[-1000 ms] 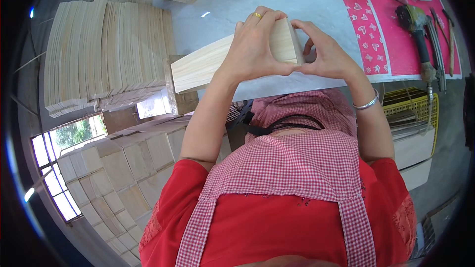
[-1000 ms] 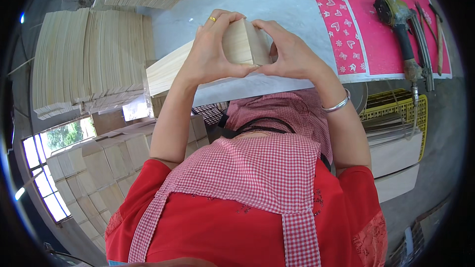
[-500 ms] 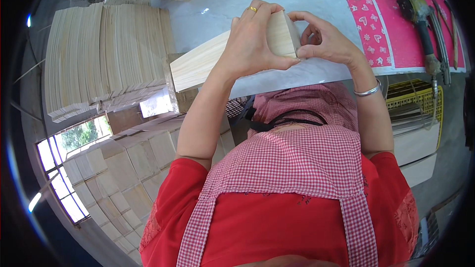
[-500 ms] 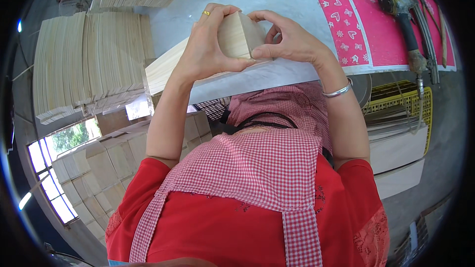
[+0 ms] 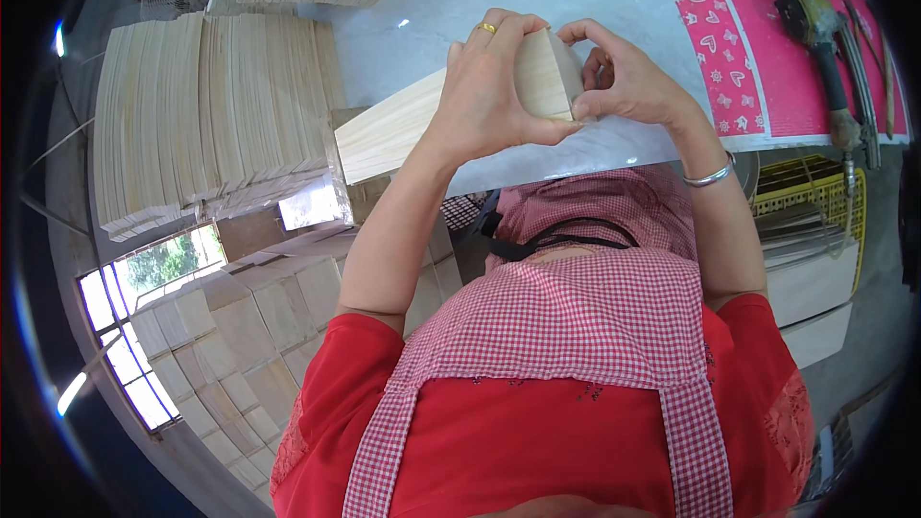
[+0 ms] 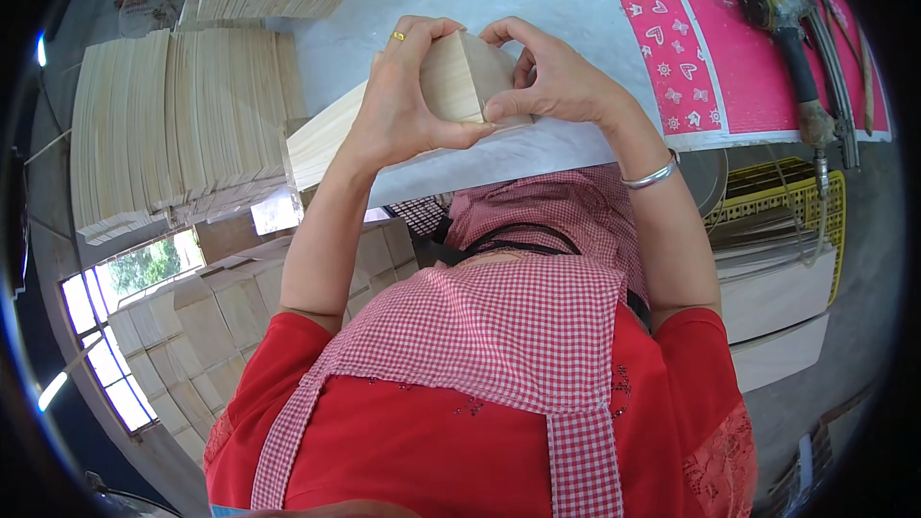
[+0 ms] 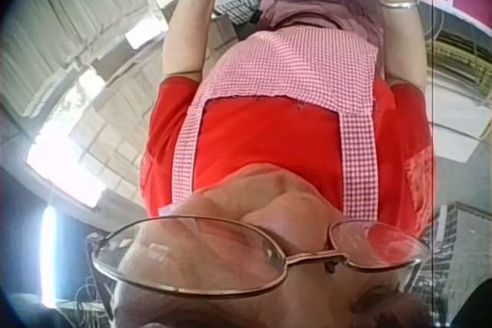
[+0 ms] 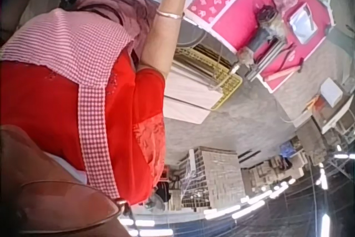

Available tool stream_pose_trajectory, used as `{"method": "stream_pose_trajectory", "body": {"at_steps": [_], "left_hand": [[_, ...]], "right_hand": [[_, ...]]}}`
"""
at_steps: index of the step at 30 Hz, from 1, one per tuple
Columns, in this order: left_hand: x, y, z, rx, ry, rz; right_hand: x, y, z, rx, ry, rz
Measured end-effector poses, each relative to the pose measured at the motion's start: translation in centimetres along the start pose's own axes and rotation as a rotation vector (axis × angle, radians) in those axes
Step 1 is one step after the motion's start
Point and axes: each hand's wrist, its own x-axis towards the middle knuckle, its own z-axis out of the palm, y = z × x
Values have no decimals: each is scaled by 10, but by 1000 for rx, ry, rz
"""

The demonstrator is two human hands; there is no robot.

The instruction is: Assembling wooden boxes by applying glue to the edges and using a pneumatic nail gun to join wood panels.

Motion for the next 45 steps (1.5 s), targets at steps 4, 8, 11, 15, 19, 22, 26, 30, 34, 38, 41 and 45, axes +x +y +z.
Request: {"method": "stream_pose_trajectory", "body": {"at_steps": [4,8,11,15,19,22,26,30,34,38,41,45], "left_hand": [[0,0,0,-9,-8,-11],[0,1,-1,-18,-20,-21],[1,2,-1,-19,-30,-30],[0,1,-1,-22,-35,-29],[0,0,-1,-34,-35,-39],[2,1,-1,0,-36,-14],[2,1,1,-14,-10,-5],[0,-1,1,2,27,19],[-3,-7,2,5,54,17],[-3,-1,4,14,27,-5],[-3,-4,8,7,56,1],[-2,-3,8,6,60,2]], "right_hand": [[4,-4,-3,25,-32,-11],[24,2,-11,15,-89,-26],[37,2,-20,-37,-141,-57],[46,0,-22,-86,-217,-75],[52,0,-23,14,-228,38],[53,-2,-27,63,-243,144],[47,0,-28,64,-196,158],[0,0,-44,-361,647,-208],[-92,-20,-127,-1278,1004,-128],[-146,-26,-163,-1606,933,85],[-145,-31,-174,-1686,925,194],[-157,-20,-211,-1524,824,195]]}}
